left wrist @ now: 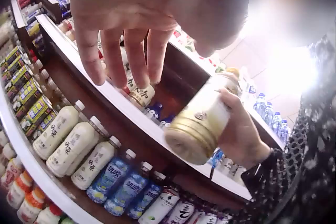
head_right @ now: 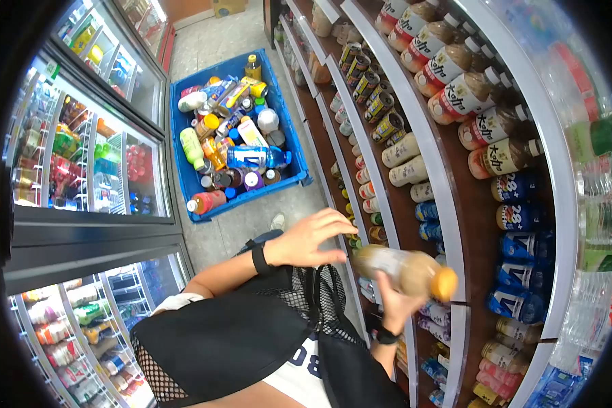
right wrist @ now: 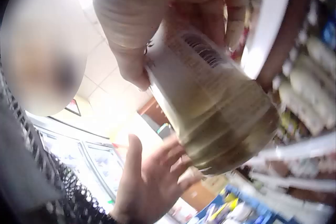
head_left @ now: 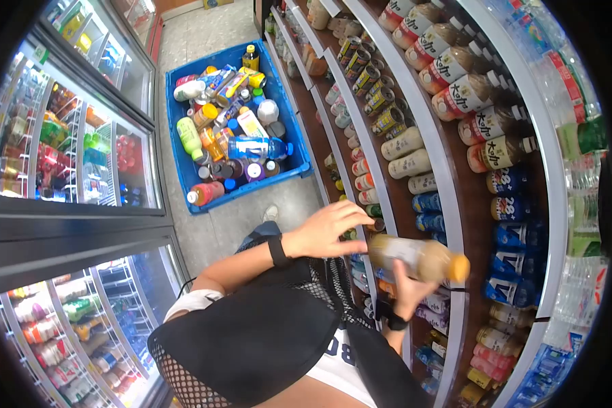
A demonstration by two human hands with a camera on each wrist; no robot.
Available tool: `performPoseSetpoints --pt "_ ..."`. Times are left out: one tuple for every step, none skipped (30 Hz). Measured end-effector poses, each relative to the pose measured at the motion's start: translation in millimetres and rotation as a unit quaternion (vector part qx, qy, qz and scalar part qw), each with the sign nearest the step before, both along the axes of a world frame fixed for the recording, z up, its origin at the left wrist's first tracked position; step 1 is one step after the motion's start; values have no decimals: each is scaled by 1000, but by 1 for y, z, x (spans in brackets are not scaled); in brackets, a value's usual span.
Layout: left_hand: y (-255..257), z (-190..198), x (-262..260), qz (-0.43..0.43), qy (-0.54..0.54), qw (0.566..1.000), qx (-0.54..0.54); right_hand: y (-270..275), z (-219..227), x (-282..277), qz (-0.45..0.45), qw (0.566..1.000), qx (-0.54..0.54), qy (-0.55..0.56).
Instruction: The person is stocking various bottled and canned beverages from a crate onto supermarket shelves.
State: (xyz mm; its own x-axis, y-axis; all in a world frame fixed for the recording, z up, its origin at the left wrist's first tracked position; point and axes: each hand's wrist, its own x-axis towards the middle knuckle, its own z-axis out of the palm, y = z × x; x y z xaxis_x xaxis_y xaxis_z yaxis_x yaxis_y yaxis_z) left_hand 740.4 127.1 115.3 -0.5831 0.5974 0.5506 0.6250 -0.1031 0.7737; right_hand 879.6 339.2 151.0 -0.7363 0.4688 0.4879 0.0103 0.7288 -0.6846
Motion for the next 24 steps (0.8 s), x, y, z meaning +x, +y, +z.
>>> performPoseSetpoints --pt "-2 0 0 -8 7 1000 -15 -26 -7 -22 66 987 -145 -10" --pt "-6 0 -2 -11 -13 1000 -2 -47 -15 -42 110 974 -197 -23" --pt "-12 1 -1 -16 -33 999 8 -67 -20 -60 155 957 -237 -64" --pt "-21 -11 0 -60 -190 979 -29 -90 -21 -76 174 941 -276 -87" --pt "-33 -10 -11 -61 -185 980 -33 -103 -31 -91 189 929 -310 -72" --pt "-47 -8 -21 -29 -219 974 -58 -111 -35 -101 204 924 -302 -116" --pt "-61 -8 -31 5 -252 964 -84 -117 -40 -111 218 917 -294 -160" --pt "-71 -20 -41 4 -247 967 -68 -123 -47 -122 254 914 -258 -181" --pt "-77 -32 -45 25 -258 965 -21 -129 -44 -130 280 895 -267 -224" --pt "-87 -40 -50 40 -278 960 -16 -137 -43 -137 313 887 -261 -218" --pt "-99 -42 -57 54 -297 953 -11 -144 -43 -142 345 879 -255 -210" --pt "-110 -46 -63 83 -300 950 -23 -149 -26 -143 347 885 -185 -248" --pt "-121 -51 -69 111 -302 946 -35 -150 -20 -143 344 889 -121 -276" --pt "-134 -67 -77 203 -218 950 -91 -149 -22 -147 375 894 -67 -236" --pt "-145 -74 -85 256 -265 924 -99 -146 -25 -150 405 893 -11 -195" --pt "-157 -77 -94 299 -278 907 -99 -145 -28 -151 398 897 -13 -192" --pt "-172 -94 -106 352 -262 890 -122 -145 -30 -149 399 892 -44 -208" --pt "-188 -114 -116 398 -235 873 -156 -143 -31 -148 398 887 -76 -224" --pt "-200 -128 -127 443 -261 842 -162 -140 -29 -148 390 890 -78 -222" --pt "-212 -138 -135 476 -271 810 -209 -133 -24 -149 390 891 -86 -216" --pt "-226 -156 -145 509 -253 779 -266 -131 -19 -150 386 893 -100 -208" --pt "-239 -167 -151 506 -249 776 -283 -126 -4 -153 363 900 -102 -220" --pt "-249 -176 -154 504 -245 772 -300 -118 3 -157 350 914 -72 -193" --pt "-257 -189 -158 498 -250 770 -312 -112 14 -161 331 928 -61 -158"
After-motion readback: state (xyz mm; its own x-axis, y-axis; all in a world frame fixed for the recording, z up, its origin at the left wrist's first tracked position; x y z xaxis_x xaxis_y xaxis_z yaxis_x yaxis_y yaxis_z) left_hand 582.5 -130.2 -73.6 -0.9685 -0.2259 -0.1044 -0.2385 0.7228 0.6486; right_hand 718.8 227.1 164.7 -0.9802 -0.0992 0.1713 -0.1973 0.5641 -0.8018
